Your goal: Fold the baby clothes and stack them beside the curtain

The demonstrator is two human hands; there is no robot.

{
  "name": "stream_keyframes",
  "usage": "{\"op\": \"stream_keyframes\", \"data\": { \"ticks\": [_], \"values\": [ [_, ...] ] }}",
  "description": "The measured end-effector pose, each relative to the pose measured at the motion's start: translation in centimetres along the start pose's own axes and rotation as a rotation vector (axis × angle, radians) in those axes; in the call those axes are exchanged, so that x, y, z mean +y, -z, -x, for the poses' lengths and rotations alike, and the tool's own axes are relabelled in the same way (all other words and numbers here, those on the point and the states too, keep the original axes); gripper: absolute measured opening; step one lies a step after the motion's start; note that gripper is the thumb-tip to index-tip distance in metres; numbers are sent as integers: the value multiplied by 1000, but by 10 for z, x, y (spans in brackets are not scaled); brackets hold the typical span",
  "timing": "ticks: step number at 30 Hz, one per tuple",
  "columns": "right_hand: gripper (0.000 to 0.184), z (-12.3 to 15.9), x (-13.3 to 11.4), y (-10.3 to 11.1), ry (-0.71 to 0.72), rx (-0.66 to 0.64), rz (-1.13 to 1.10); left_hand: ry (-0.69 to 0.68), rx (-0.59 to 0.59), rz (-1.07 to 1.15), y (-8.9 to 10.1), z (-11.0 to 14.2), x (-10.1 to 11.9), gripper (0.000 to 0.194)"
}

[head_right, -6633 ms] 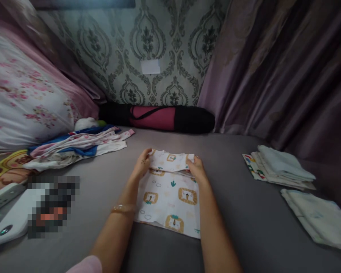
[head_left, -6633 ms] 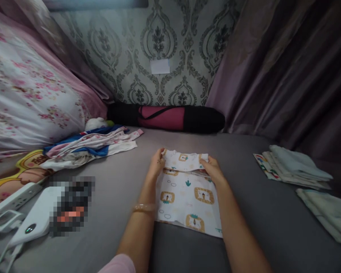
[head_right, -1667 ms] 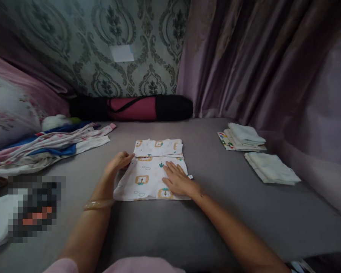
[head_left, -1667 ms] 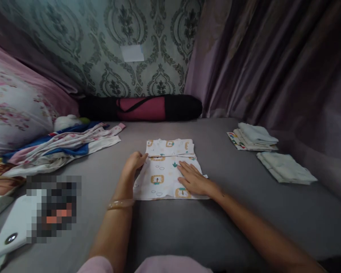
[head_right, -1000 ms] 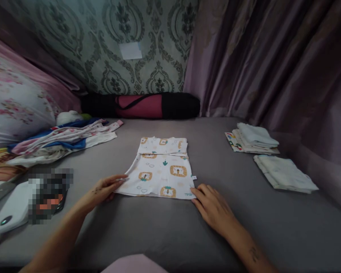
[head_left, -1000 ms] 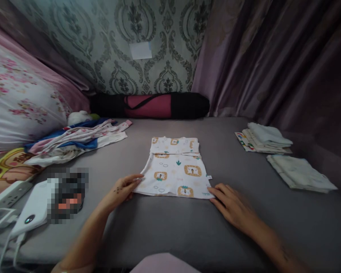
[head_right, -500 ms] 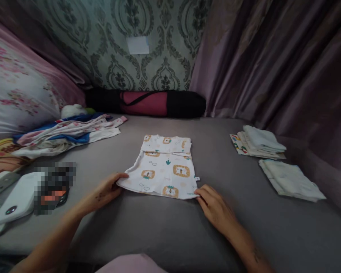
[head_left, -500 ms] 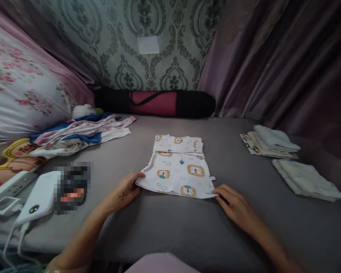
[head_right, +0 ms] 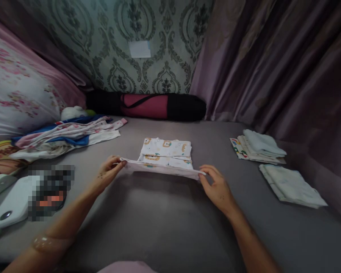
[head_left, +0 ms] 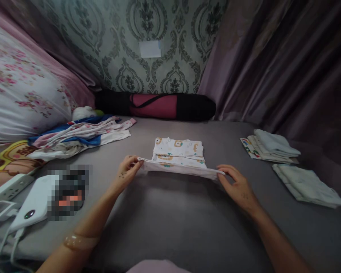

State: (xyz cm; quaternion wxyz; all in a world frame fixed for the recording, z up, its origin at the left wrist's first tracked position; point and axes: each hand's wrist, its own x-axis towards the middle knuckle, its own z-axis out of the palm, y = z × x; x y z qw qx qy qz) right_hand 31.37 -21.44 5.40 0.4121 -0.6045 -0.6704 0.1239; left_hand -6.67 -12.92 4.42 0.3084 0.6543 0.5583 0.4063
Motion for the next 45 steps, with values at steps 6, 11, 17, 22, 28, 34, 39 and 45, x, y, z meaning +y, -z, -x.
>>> {"op": "stream_keyframes", "data": {
  "ticks": [6,11,17,22,28,34,39,45],
  "values": [
    [36,-33,13,-38,-238,187,-198,24,170,154,-42,-28,4,26],
    [39,-56,16,-61,-265,321,-99,116,283,-15,-69,-47,14,27],
    [39,-85,18,-76,-304,430,24,86,343,-200,-81,-74,10,32],
    [44,-106,26,-84,-300,399,65,47,309,-319,-85,-94,4,36],
    [47,-120,41,-87,-344,267,147,99,227,-433,-89,-108,-3,39],
    [49,-127,51,-90,-386,166,244,90,158,-470,-89,-118,-14,40],
    [44,-131,52,-92,-492,48,353,158,101,-553,-90,-125,-15,41],
    [43,-132,48,-94,-562,-5,422,224,39,-615,-93,-132,-13,37]
  ]
}}
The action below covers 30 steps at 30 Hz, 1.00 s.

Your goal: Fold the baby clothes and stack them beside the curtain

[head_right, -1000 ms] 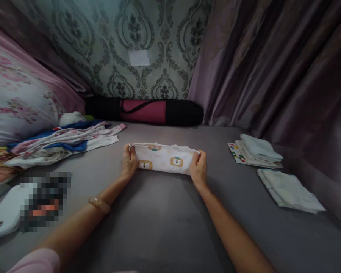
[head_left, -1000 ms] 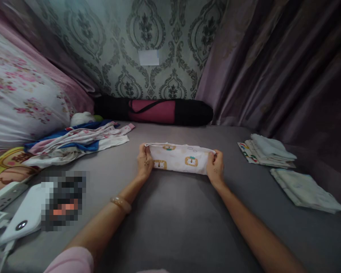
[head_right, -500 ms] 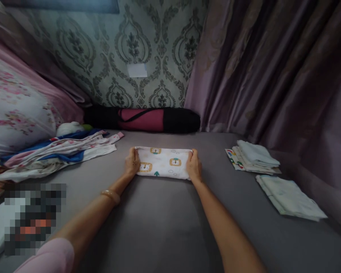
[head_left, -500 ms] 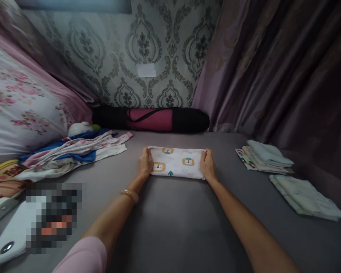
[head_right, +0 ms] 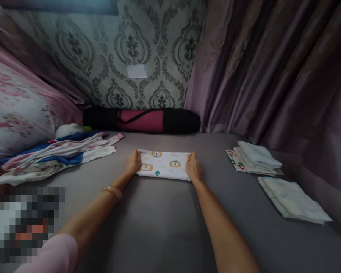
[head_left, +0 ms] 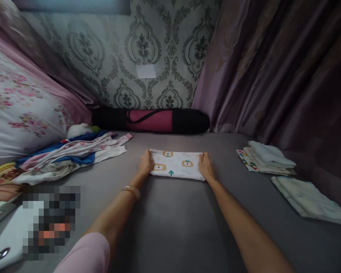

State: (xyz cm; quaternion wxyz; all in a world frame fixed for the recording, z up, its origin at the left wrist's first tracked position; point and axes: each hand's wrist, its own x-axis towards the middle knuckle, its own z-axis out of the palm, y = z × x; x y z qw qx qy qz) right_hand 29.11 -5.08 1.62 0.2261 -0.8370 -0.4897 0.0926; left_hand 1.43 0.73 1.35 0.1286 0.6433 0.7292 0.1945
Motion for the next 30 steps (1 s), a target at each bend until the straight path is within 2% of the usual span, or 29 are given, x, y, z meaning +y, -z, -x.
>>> {"op": "stream_keyframes", "data": {
  "ticks": [6,10,15,18,20,23,26,30],
  "values": [
    [33,-18,0,2,-122,-65,-153,70,-21,60,-1,-9,1,31],
    [33,-25,12,10,-162,-131,-302,95,-43,161,7,-10,-9,36],
    [38,4,39,26,-192,-211,-487,159,-191,600,23,15,-34,39],
    [40,30,54,37,-120,-311,-518,125,-278,647,33,37,-46,46],
    [38,43,60,40,8,-363,-514,84,-313,646,38,50,-50,51],
    [26,52,64,39,179,-309,-499,37,-343,703,39,60,-53,49],
    [24,53,65,33,205,-233,-488,26,-343,752,35,61,-54,42],
    [29,56,62,30,144,-296,-523,-20,-316,720,28,58,-56,28]
  ]
}}
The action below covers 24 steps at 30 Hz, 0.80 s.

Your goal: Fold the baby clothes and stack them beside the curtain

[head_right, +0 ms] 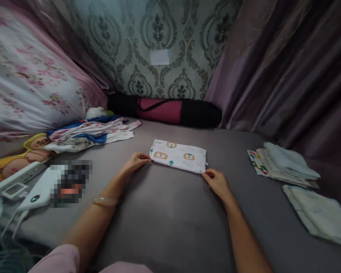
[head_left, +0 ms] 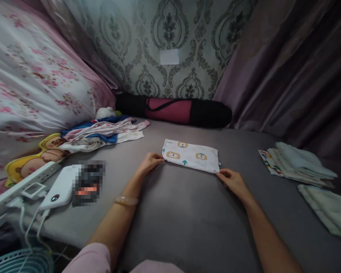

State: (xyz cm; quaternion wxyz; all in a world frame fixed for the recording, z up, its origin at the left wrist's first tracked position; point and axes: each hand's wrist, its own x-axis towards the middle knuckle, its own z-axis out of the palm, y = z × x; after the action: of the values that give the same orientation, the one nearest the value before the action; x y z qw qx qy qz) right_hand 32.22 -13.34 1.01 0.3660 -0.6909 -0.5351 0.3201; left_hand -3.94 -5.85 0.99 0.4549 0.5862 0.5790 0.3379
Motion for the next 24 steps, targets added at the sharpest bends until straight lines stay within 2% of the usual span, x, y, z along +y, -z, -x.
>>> {"op": "stream_keyframes", "data": {
  "ticks": [4,6,9,12,15,19,24],
  "values": [
    [38,6,-9,-5,-176,-54,-109,-53,21,-23,-5,-5,-6,31],
    [39,7,-14,-8,-207,-67,-155,-64,69,-61,-7,-6,-7,34],
    [38,6,-19,-11,-203,-63,-199,-134,139,-141,-10,-7,-6,33],
    [36,4,-20,-12,-204,-78,-212,-208,144,-180,-14,-6,-3,32],
    [36,3,-18,-12,-202,-102,-216,-215,127,-218,-18,-6,0,31],
    [37,4,-16,-12,-202,-105,-208,-230,167,-244,-23,-7,6,25],
    [29,4,-17,-11,-209,-123,-218,-228,168,-210,-19,-7,12,26]
  ]
}}
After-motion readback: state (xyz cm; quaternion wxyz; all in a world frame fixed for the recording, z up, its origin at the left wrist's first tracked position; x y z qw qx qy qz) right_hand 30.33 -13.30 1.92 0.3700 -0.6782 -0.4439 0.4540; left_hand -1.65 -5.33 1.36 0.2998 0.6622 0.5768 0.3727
